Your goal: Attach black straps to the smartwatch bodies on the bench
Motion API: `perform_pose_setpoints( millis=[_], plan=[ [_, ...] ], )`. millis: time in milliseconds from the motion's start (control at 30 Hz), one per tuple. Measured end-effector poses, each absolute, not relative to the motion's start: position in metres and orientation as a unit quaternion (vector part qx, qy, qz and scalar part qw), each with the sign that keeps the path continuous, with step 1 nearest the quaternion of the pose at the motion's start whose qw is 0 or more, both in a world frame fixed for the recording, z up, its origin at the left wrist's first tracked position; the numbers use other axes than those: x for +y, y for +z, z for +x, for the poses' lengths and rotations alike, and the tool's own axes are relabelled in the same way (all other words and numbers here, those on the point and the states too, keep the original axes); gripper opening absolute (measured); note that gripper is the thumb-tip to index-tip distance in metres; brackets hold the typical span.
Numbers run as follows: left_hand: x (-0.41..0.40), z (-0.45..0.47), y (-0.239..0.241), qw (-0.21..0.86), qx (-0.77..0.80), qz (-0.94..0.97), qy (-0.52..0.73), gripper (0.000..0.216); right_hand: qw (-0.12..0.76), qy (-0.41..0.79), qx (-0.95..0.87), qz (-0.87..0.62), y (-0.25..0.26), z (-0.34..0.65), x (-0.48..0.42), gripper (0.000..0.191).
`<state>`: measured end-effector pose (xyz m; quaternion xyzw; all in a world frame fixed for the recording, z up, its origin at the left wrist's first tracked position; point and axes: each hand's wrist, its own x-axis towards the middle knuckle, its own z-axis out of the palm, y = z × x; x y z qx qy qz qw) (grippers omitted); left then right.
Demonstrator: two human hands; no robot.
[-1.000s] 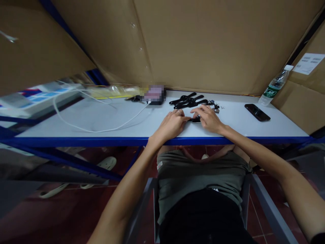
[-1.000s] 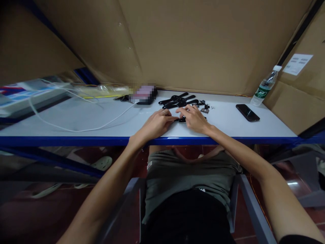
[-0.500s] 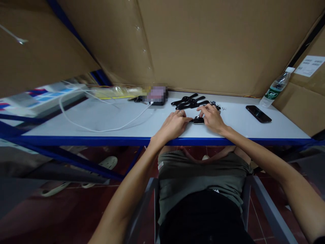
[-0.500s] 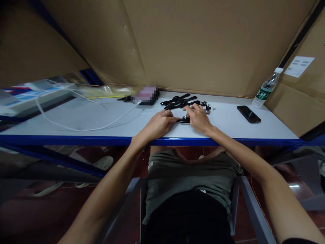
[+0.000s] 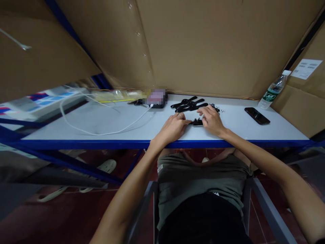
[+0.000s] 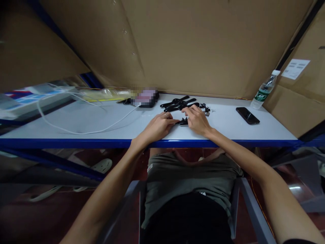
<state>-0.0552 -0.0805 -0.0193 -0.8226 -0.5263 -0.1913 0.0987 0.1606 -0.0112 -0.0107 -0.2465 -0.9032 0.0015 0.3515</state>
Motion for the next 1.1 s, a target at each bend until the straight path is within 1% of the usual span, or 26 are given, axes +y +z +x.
perform_pose_setpoints(
  millis=[100, 167, 300, 467, 533, 600, 700, 833, 967, 1100],
  plan=[
    [-0.081, -0.056, -0.019, 0.1, -0.524, -0.823, -0.196, 0.041, 0.361, -0.02, -0.886, -0.29, -0.012, 0.16, -0.01, 0.025],
    [-0.081, -0.056, -0.019, 0.103, -0.521, -0.824, -0.197, 0.041, 0.335, -0.025, -0.895, -0.293, -0.012, 0.159, -0.01, 0.019],
    [-0.081, -0.056, -0.02, 0.107, -0.521, -0.825, -0.189, 0.04, 0.295, -0.023, -0.921, -0.255, -0.011, 0.158, -0.011, 0.018],
    [-0.082, -0.055, -0.018, 0.106, -0.528, -0.823, -0.18, 0.04, 0.302, -0.006, -0.921, -0.245, -0.012, 0.157, -0.01, 0.014],
    [-0.082, -0.054, -0.018, 0.106, -0.529, -0.821, -0.184, 0.039, 0.315, 0.003, -0.912, -0.262, -0.012, 0.157, -0.009, 0.011],
    [-0.082, -0.055, -0.019, 0.104, -0.529, -0.821, -0.188, 0.04, 0.329, 0.008, -0.895, -0.302, -0.013, 0.156, -0.008, 0.011],
    [-0.08, -0.056, -0.02, 0.101, -0.525, -0.823, -0.192, 0.04, 0.321, 0.005, -0.885, -0.338, -0.013, 0.156, -0.007, 0.008],
    [-0.079, -0.056, -0.021, 0.101, -0.522, -0.824, -0.194, 0.041, 0.295, 0.019, -0.91, -0.292, -0.013, 0.156, -0.007, 0.017],
    [-0.081, -0.054, -0.019, 0.104, -0.527, -0.823, -0.182, 0.042, 0.298, 0.058, -0.908, -0.287, -0.012, 0.151, -0.004, 0.012],
    [-0.082, -0.053, -0.017, 0.106, -0.528, -0.825, -0.172, 0.042, 0.292, 0.102, -0.886, -0.345, -0.01, 0.144, -0.003, 0.004]
  ],
)
